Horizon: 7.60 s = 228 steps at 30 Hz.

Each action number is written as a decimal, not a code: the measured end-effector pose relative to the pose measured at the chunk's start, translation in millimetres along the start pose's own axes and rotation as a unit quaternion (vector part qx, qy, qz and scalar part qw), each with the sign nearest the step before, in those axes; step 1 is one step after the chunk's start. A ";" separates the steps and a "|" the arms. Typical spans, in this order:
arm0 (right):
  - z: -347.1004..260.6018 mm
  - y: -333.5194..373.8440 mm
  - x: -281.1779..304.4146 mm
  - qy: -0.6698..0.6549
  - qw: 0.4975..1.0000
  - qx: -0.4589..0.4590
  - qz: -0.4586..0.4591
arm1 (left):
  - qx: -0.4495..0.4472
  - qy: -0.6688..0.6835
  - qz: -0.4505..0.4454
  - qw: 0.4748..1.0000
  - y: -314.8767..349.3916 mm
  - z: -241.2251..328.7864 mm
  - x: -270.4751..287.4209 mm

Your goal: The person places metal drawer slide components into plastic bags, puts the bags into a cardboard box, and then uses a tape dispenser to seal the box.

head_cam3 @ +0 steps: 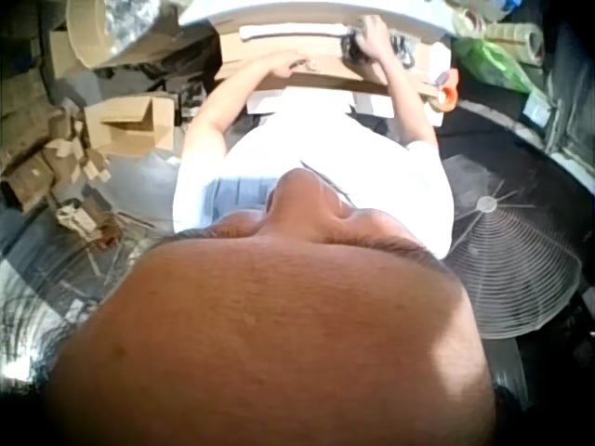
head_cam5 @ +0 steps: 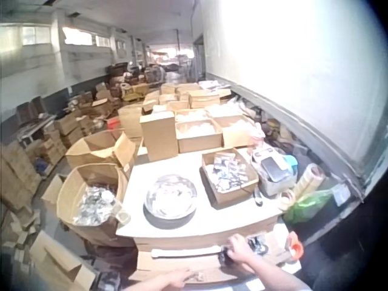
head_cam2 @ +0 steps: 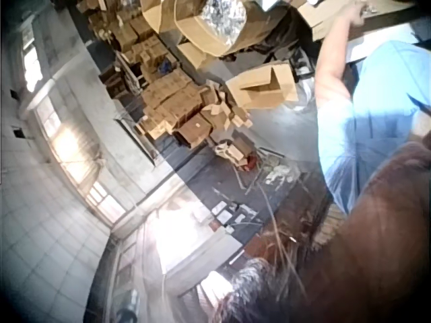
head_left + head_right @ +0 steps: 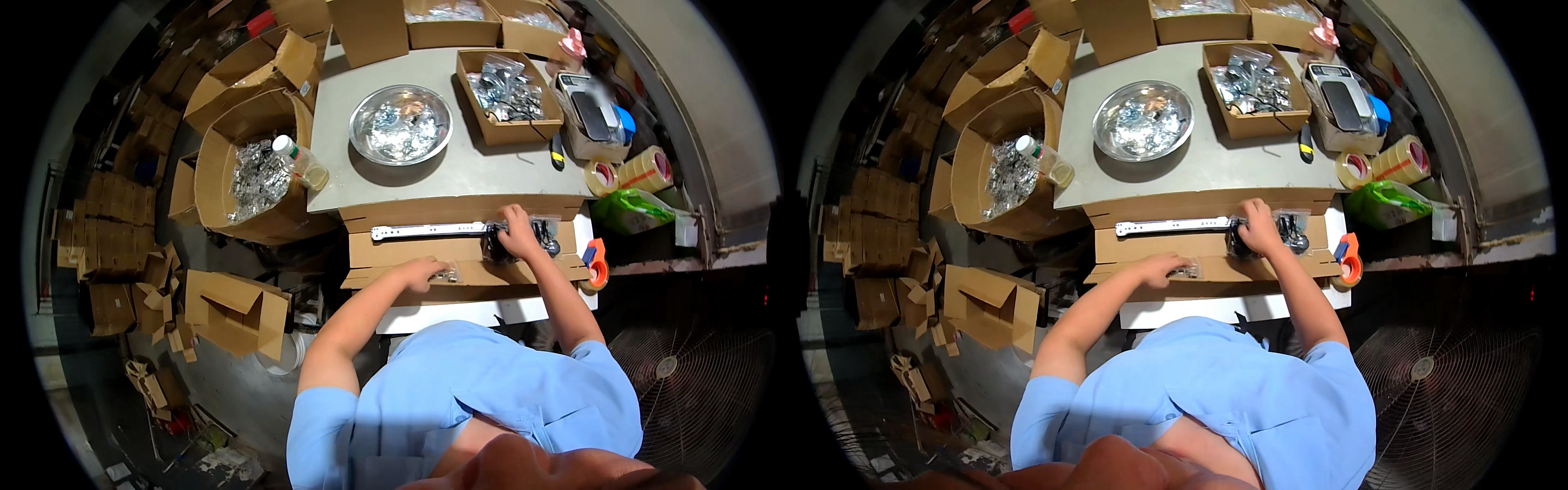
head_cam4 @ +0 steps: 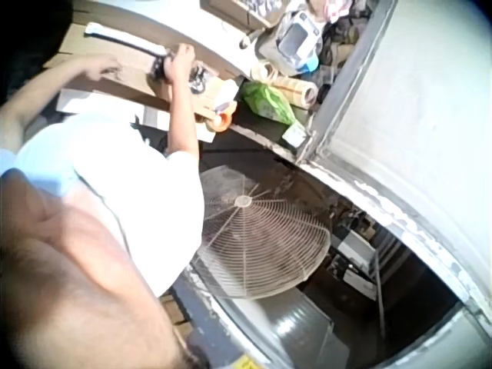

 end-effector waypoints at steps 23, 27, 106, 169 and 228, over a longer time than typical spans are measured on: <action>-53.6 -61.4 -31.3 -0.532 0.778 -0.330 -0.059 | -0.077 -0.104 0.308 0.943 19.7 16.2 -21.3; -34.4 -32.5 -38.3 -0.378 0.906 -0.190 -0.014 | -0.103 -0.101 0.344 0.928 19.3 20.6 -22.0; 35.1 34.4 48.7 0.165 0.981 0.070 -0.076 | 0.007 -0.268 0.295 0.917 -23.4 10.3 43.5; 12.5 143.1 75.5 -0.114 0.913 -0.388 -0.048 | -0.099 -0.274 0.216 0.932 -187.7 128.0 -42.3; -87.8 19.6 -44.0 0.198 0.977 0.079 0.025 | 0.228 -0.253 0.213 0.916 14.7 -3.7 17.6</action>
Point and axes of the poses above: each hand's wrist, its own y-axis away from the middle knuckle, its own x-axis out of the back of the hand, z = x × y, the point moved 1 cm from there along -y, towards the middle knuckle, and after that the axes turned 7 degrees about z, right-handed, at the moved point
